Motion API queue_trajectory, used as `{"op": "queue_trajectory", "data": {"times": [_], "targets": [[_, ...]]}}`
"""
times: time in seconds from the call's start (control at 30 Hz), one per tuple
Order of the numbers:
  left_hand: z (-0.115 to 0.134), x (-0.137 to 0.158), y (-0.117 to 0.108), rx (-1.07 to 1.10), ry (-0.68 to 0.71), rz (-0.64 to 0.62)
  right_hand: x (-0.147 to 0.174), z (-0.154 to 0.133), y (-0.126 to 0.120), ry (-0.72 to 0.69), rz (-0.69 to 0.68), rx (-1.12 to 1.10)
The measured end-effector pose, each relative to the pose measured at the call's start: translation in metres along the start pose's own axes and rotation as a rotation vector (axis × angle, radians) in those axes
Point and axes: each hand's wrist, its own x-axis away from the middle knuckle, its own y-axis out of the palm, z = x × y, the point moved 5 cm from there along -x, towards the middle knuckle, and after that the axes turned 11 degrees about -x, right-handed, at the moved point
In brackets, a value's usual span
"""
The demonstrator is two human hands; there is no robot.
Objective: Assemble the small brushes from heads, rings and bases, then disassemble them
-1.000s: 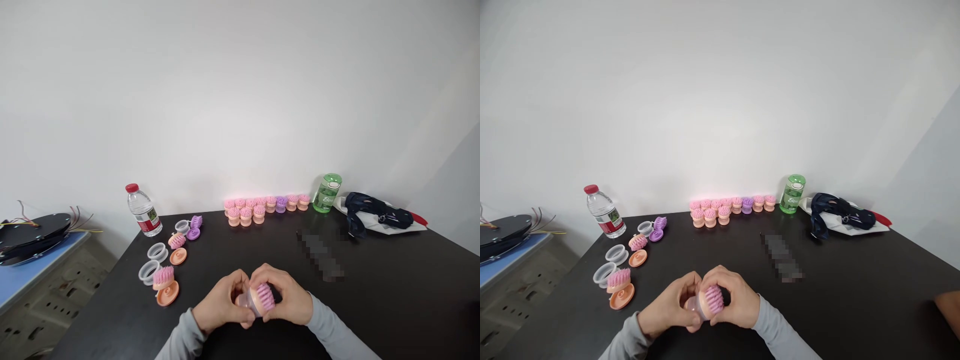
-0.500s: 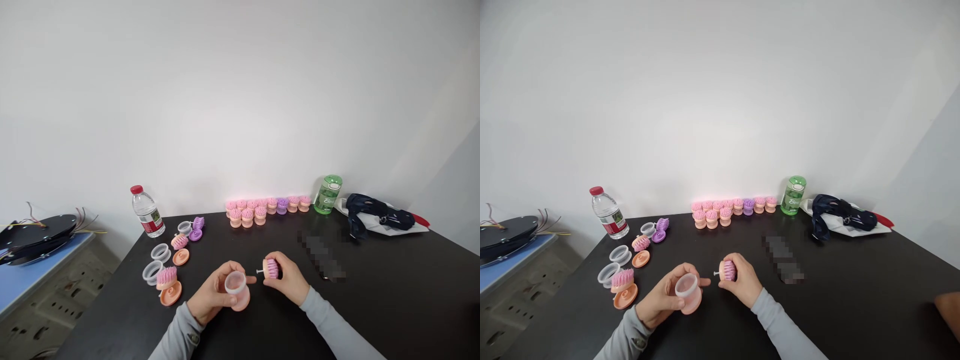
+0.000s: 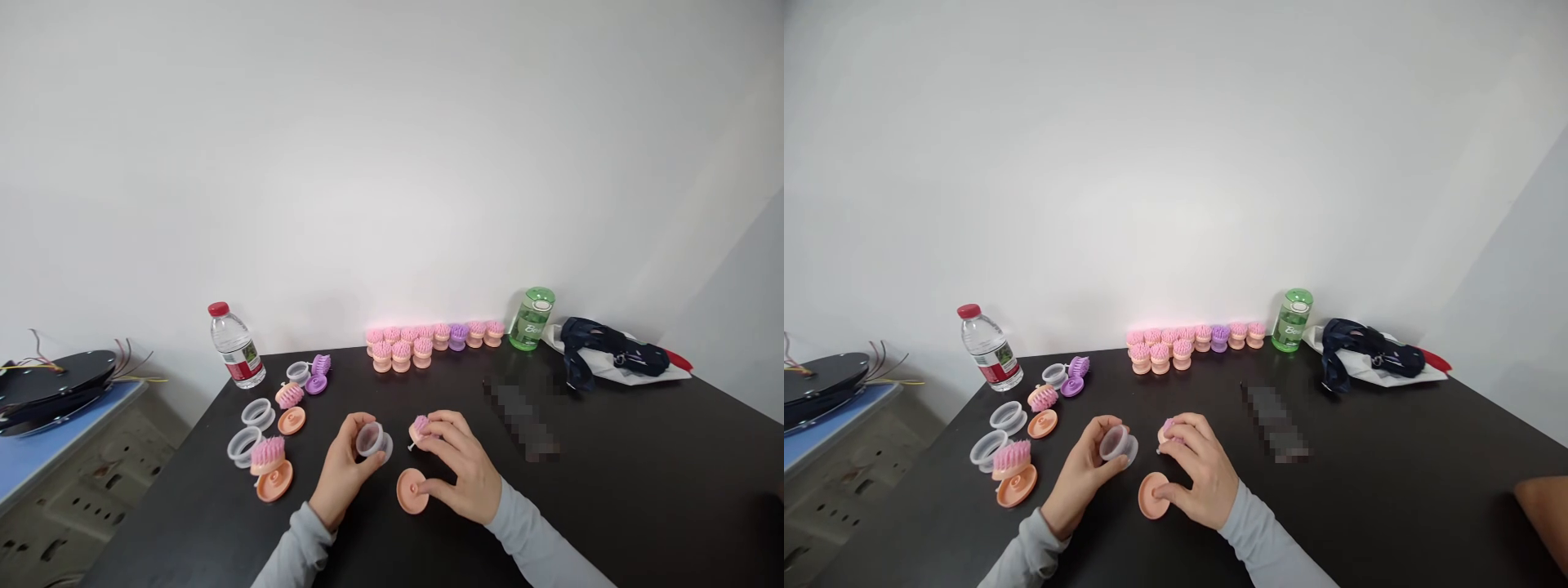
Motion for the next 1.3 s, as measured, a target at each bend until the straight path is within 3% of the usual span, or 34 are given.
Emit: {"op": "queue_trajectory", "data": {"times": [0.13, 0.33, 0.53, 0.67, 0.9, 1.3], "targets": [[-0.002, -0.001, -0.004, -0.293, 0.058, 0.066, 0.004, 0.015, 0.006, 0.175, -0.108, 0.052], [0.006, 0.005, 0.003, -0.501, 0.167, -0.041, 0.012, 0.032, 0.02, 0.345, -0.32, 0.007], [0.014, 0.015, 0.024, -0.961, 0.476, -0.196, 0.017, 0.035, 0.033, 0.412, -0.278, -0.073], [0.013, 0.021, 0.04, -1.114, 0.589, -0.279, 0.018, 0.039, 0.038, 0.433, -0.213, -0.184], [0.013, 0.017, 0.045, -1.272, 0.551, -0.255, 0.015, 0.037, 0.042, 0.438, -0.134, -0.41], [0.014, 0.007, 0.012, -1.355, 0.392, -0.074, 0.02, 0.046, 0.026, 0.486, -0.005, -0.242]]}}
